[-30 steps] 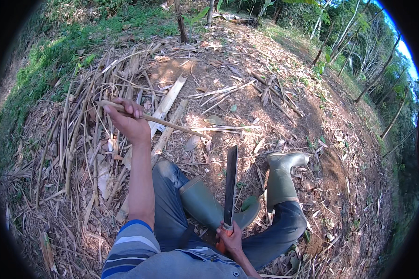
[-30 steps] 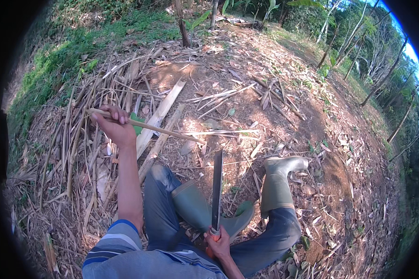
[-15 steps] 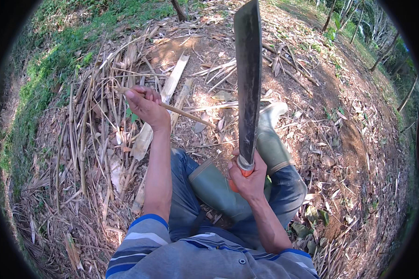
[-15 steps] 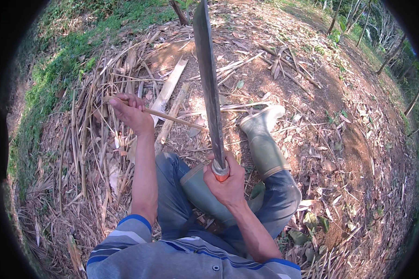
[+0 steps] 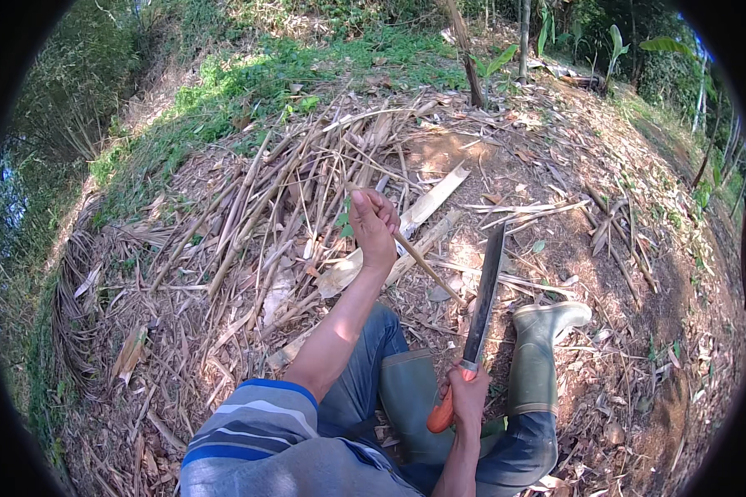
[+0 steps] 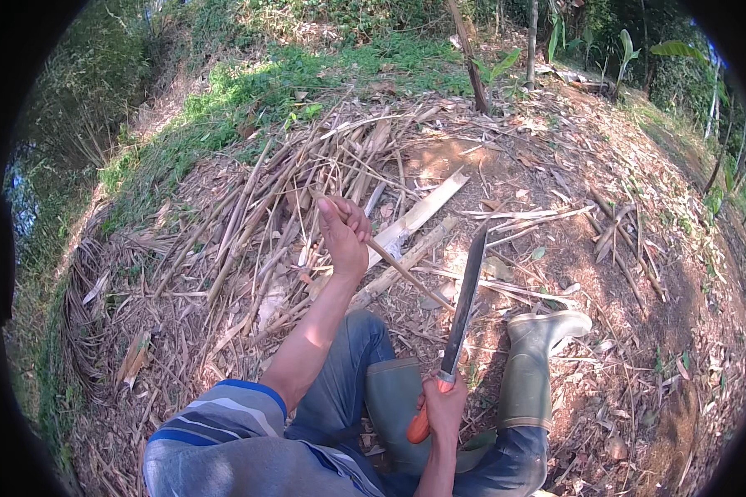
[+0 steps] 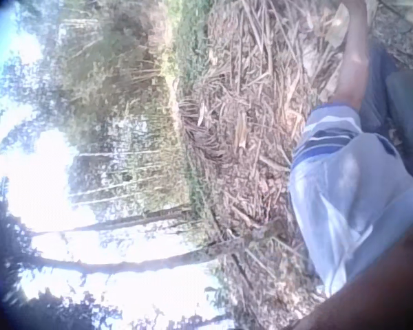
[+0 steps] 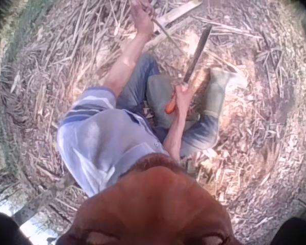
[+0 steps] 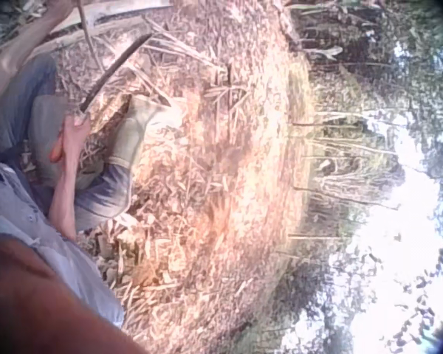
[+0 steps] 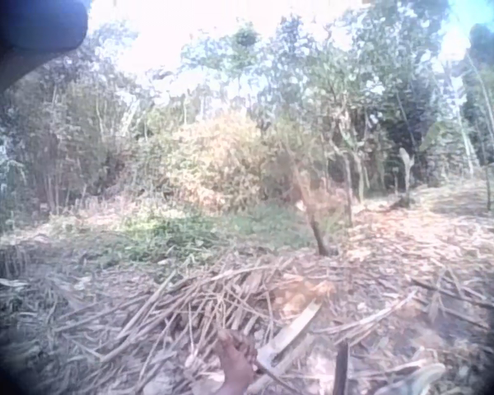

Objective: The person sits on the ground in a wooded area and uses a machete to split thin sticks and bamboo pieces. They repeatedly pick up small pieces of wood, position them, and strike them with the blade to split them into smaller fragments.

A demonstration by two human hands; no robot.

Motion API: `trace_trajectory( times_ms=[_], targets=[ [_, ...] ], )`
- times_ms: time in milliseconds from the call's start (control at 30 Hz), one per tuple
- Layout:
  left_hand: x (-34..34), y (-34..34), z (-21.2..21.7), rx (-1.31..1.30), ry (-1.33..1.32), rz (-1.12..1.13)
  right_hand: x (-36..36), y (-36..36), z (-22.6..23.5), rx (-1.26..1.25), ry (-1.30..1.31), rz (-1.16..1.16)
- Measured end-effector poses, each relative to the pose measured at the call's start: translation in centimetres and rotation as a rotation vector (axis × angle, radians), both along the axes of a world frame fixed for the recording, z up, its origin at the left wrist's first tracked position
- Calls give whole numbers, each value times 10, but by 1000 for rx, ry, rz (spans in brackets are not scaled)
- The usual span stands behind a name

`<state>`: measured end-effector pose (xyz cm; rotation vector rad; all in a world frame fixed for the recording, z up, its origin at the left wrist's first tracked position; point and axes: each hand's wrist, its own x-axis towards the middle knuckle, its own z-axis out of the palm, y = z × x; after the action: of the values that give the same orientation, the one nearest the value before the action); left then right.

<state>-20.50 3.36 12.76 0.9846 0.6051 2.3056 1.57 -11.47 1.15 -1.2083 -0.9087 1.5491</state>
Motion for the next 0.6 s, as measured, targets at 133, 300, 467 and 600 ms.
trace_trajectory(
  times_ms=[133, 300, 467, 600],
  targets=[
    [-10, -13, 1, 6, 57, 57, 5, -16, 10, 2, -179, 29],
    [9, -16, -1, -9, 76, -11, 49, -3, -52, 287, -541, 57],
    [-6, -23, -1, -64, 61, 4, 20, -13, 12, 255, 14, 34],
    [-19, -25, -1, -61, 36, 12, 11, -12, -6, 182, 38, 31]
  ],
)
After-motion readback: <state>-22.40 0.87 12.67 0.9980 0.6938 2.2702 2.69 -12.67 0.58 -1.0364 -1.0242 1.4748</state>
